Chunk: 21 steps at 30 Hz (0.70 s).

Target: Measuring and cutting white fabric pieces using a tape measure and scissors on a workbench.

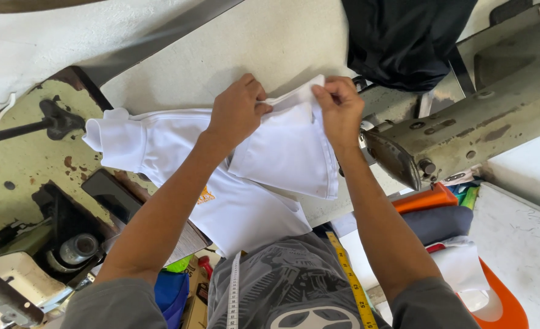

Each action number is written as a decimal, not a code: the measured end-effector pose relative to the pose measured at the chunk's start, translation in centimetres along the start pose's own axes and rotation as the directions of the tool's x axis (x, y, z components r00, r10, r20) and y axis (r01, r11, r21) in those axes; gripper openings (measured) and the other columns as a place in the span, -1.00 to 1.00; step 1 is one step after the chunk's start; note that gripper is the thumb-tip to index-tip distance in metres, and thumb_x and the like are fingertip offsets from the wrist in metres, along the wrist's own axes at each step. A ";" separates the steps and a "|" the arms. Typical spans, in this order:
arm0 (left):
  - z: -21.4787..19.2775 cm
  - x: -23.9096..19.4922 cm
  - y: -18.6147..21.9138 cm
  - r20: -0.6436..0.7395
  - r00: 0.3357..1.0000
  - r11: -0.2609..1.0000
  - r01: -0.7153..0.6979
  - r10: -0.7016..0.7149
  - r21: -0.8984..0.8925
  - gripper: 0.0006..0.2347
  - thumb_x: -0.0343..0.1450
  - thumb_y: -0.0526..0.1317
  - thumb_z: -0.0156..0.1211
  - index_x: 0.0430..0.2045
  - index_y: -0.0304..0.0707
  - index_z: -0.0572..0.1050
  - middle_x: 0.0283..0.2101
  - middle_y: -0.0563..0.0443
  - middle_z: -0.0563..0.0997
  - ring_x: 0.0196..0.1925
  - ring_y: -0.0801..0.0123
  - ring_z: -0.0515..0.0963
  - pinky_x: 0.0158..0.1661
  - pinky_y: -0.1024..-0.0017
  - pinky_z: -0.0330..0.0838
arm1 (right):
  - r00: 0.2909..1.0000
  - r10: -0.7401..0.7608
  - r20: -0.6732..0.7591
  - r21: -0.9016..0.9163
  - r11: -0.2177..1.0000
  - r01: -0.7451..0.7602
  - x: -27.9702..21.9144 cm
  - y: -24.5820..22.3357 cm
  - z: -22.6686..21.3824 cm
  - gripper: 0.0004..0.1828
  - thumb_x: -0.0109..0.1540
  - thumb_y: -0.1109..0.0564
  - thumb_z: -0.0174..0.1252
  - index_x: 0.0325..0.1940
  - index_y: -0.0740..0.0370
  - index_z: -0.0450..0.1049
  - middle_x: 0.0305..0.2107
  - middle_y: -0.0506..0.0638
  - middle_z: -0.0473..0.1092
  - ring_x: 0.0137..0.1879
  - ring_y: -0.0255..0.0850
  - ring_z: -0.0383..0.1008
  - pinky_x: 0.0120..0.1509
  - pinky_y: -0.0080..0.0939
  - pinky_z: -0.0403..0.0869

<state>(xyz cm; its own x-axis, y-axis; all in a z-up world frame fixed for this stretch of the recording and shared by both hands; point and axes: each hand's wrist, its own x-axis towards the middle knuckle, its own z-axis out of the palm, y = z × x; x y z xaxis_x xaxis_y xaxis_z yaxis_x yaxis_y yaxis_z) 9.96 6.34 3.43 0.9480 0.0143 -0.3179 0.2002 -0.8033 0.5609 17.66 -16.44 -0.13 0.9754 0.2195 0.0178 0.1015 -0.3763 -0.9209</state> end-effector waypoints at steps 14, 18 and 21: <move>-0.3 0.7 -1.1 -0.013 1.000 0.971 -0.022 0.020 -0.238 -0.86 0.50 -0.30 0.19 -0.14 -0.37 0.57 -0.24 -0.19 0.63 -0.17 0.03 0.70 -0.13 0.23 0.58 | 0.948 -0.318 -0.028 -0.151 0.938 0.311 0.3 -7.1 -0.3 -0.77 0.30 0.33 0.20 0.05 0.26 0.47 -0.01 0.08 0.37 0.08 -0.04 0.41 0.19 -0.10 0.40; -1.1 0.6 -0.9 -0.011 0.995 0.977 -0.101 0.101 -0.190 -0.85 0.54 -0.29 0.11 -0.16 -0.43 0.56 -0.29 -0.25 0.61 -0.20 -0.03 0.69 -0.16 0.16 0.59 | 0.759 -0.411 0.505 -0.301 0.740 0.601 -1.0 -8.9 1.1 -0.53 0.08 -0.08 0.47 0.01 0.10 0.58 -0.11 -0.07 0.51 0.12 -0.10 0.48 0.41 0.13 0.18; -0.2 0.9 -2.0 0.027 0.989 0.983 -0.139 0.143 -0.120 -0.84 0.54 -0.30 0.04 -0.18 -0.41 0.56 -0.31 -0.22 0.60 -0.23 -0.05 0.69 -0.19 0.15 0.58 | 0.697 -0.471 0.541 -0.363 0.617 0.699 -1.3 -5.9 3.2 -0.57 0.08 -0.07 0.48 -0.07 0.09 0.55 -0.24 -0.09 0.45 -0.02 -0.14 0.46 0.32 0.04 0.24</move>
<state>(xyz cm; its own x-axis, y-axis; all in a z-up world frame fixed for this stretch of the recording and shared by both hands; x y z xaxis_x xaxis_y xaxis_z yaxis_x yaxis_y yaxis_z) 10.48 8.02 2.16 0.9599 -0.1166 -0.2549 0.0949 -0.7204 0.6871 15.18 -11.64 4.01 0.5262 0.8170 0.2361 0.8150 -0.4051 -0.4144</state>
